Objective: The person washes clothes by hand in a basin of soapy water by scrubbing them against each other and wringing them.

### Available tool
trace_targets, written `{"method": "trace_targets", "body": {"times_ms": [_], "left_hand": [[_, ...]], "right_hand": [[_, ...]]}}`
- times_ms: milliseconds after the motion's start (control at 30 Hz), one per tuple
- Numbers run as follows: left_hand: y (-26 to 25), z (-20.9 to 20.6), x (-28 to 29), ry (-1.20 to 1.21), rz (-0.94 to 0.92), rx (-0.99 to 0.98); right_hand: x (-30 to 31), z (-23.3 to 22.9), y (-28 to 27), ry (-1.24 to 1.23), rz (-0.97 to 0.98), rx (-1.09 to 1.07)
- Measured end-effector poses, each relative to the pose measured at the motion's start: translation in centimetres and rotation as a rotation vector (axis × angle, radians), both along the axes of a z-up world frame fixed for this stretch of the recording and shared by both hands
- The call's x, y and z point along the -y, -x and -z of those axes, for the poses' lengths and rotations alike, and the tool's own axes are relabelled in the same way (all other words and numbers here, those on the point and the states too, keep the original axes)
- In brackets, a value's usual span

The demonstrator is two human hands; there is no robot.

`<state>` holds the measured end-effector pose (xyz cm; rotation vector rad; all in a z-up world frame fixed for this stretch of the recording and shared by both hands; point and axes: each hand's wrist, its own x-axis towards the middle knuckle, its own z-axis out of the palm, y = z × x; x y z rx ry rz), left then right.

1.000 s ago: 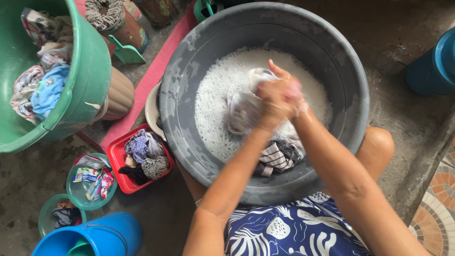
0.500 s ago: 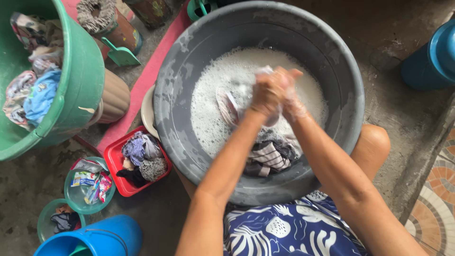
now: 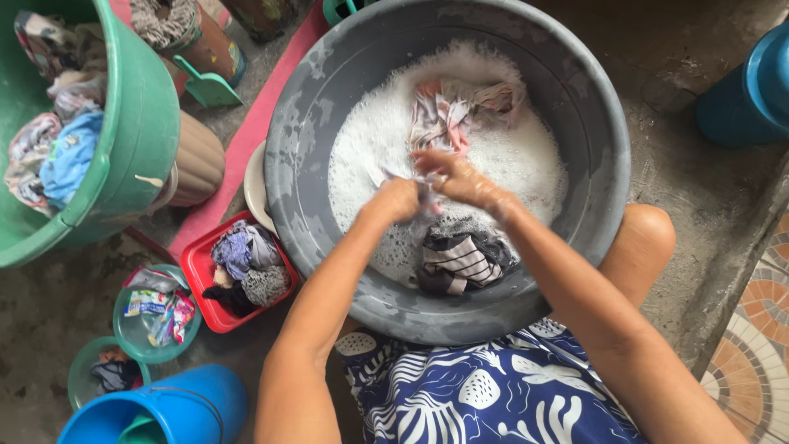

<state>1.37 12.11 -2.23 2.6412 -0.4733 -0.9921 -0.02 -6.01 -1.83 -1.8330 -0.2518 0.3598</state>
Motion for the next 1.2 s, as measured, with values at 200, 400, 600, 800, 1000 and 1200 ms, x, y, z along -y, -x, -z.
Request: {"method": "trace_targets", "body": {"times_ms": [200, 400, 600, 800, 1000, 1200], "left_hand": [[-2.5, -12.1, -2.5, 0.575, -0.14, 0.263], [-1.0, -24.8, -5.6, 1.095, -0.109, 0.447], [-4.5, -25.6, -8.4, 1.59, -0.311, 0.471], [-7.3, -16.4, -7.2, 0.351, -0.066, 0.905], [-2.7, -6.4, -5.2, 0.72, -0.147, 0.105], [-3.5, -11.0, -6.1, 1.551, -0.503, 0.285]], "right_hand": [[0.0, -3.8, 0.2, 0.041, -0.043, 0.064], [1.0, -7.9, -1.3, 0.024, -0.073, 0.235], [2.5, -8.9, -2.9, -0.261, -0.159, 0.06], [3.0, -12.1, -1.9, -0.952, -0.074, -0.373], [5.5, -7.1, -3.3, -1.262, 0.029, -0.468], [6.5, -11.3, -1.4, -1.152, 0.306, -0.578]]}}
